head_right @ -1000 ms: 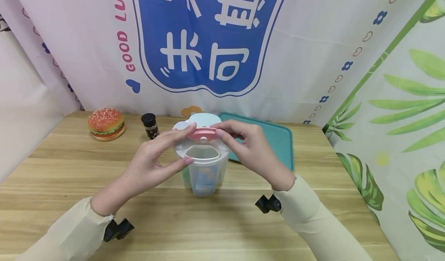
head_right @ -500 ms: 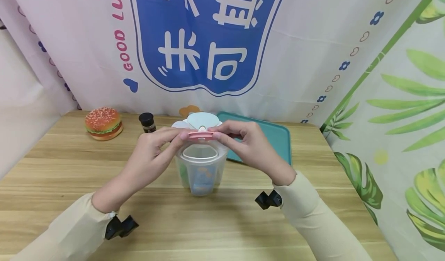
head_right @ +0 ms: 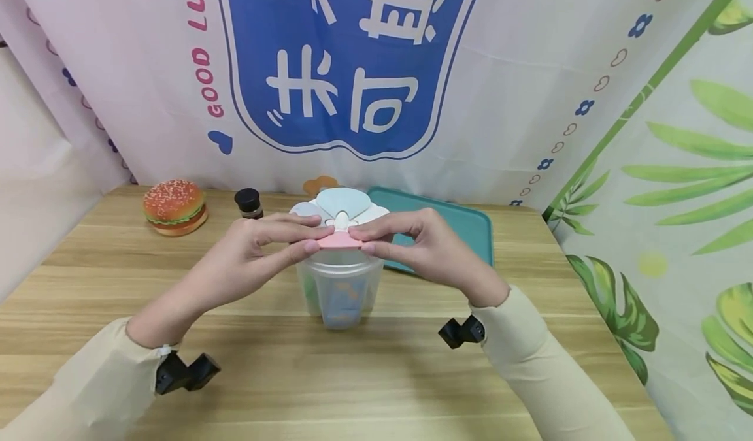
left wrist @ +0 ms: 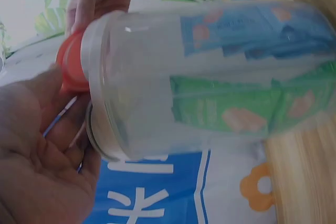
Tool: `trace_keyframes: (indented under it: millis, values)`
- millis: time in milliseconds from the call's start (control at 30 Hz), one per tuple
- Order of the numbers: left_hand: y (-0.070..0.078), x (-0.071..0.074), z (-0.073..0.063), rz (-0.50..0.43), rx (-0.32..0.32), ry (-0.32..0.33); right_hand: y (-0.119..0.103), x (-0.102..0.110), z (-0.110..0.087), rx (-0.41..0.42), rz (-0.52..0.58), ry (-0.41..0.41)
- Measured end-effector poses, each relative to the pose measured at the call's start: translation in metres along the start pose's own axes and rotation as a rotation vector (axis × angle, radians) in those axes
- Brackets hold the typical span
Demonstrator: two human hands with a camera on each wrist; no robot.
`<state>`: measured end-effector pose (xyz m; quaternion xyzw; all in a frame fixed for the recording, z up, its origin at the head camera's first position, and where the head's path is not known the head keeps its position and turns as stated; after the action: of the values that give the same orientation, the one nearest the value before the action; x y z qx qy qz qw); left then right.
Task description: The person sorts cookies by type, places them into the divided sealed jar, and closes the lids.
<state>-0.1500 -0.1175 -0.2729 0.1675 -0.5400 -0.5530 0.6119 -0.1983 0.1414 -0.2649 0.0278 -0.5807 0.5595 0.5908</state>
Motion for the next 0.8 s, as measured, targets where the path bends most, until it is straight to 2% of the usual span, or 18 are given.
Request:
trace_keyframes:
  millis: [167, 400, 600, 800]
  values:
    - [-0.0035, 0.0032, -0.0001, 0.003, -0.031, -0.069, 0.0022, -0.0004, -0.0019, 0.084, -0.033, -0.032]
    - [-0.0068, 0.0046, -0.0008, 0.009, -0.074, -0.090, 0.0011, -0.0026, -0.0026, 0.181, -0.087, -0.031]
    - [-0.0081, 0.0042, -0.0014, 0.018, -0.066, -0.098, 0.0004, -0.0042, -0.0038, 0.181, -0.102, -0.037]
    - [-0.0084, 0.0028, -0.0025, 0.026, -0.107, -0.104, 0.0004, -0.0059, -0.0065, 0.218, -0.124, -0.018]
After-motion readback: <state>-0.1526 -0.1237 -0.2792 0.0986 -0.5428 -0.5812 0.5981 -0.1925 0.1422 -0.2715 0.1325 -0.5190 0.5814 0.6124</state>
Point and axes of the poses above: each hand's wrist, its own z-axis towards the middle knuckle, its own x-axis out of the back of the hand, y = z × x, the point moved 2 cm from there along z, towards the middle knuckle, and after that the axes turned 13 degrees about -z, right-handed, at the moved point
